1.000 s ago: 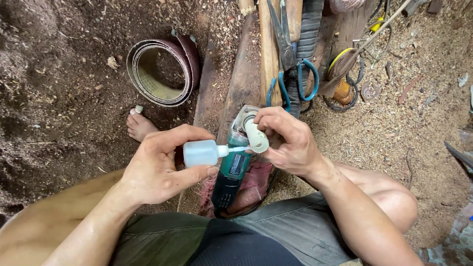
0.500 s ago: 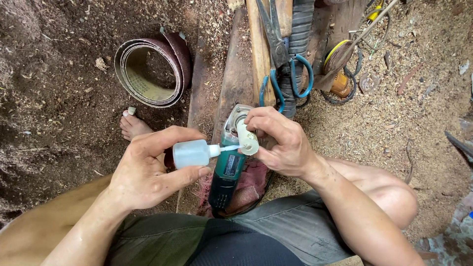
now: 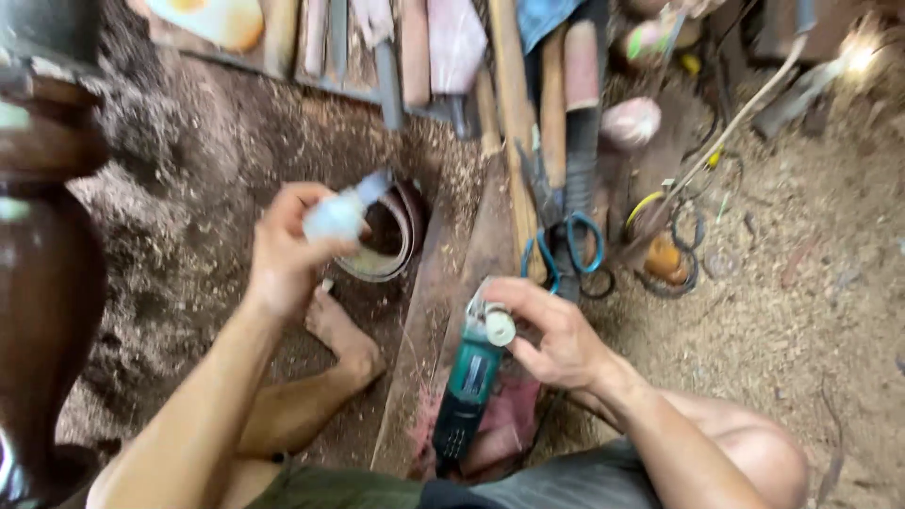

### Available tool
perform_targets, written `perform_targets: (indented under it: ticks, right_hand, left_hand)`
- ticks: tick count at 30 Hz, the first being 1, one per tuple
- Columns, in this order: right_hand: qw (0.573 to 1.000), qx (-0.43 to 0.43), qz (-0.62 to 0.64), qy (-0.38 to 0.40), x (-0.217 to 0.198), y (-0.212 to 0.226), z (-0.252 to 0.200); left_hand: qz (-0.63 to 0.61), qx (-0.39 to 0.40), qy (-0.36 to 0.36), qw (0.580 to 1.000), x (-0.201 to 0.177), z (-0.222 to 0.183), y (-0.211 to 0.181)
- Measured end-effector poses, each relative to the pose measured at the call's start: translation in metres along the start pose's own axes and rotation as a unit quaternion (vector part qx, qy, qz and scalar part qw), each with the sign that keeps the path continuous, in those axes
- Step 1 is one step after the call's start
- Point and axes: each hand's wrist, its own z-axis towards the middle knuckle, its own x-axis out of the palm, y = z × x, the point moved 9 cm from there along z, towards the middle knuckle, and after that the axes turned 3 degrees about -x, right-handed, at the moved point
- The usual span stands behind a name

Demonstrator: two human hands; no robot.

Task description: The person sits on the floor holding an angle grinder fitted with a white cylindrical grinding stone. They rotate and trim the stone with scissors, work the stone surface by hand, and squeeze liquid from a plastic bottle onto the stone before setting the bottle on the workbench.

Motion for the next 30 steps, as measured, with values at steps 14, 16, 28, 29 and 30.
perform_targets:
  ticks: [14, 16, 28, 29, 30]
  right_hand:
    - [0.997, -0.013, -0.07, -0.008, -0.007, 0.001, 0.002]
    - [0.997, -0.058, -0.05, 0.017, -0.012, 0.033, 0.015]
    - [0.996, 0.043, -0.068, 0.028, 0.01, -0.018, -0.005]
    - [0.996, 0.043, -0.069, 0.025, 0.006, -0.011, -0.001]
    - [0.998, -0.024, -0.06, 0.005, 0.0, 0.009, 0.004]
  left_hand:
    - [0.145, 0.233, -0.317, 0.908, -0.024, 0.147, 0.026]
    - [0.26, 0.267, -0.363, 0.854, -0.016, 0.146, 0.024]
    - [0.343, 0.338, -0.38, 0.79, -0.023, 0.178, 0.005]
    - [0.342, 0.341, -0.379, 0.79, -0.027, 0.182, 0.006]
    - [0.355, 0.343, -0.371, 0.786, -0.028, 0.186, 0.008]
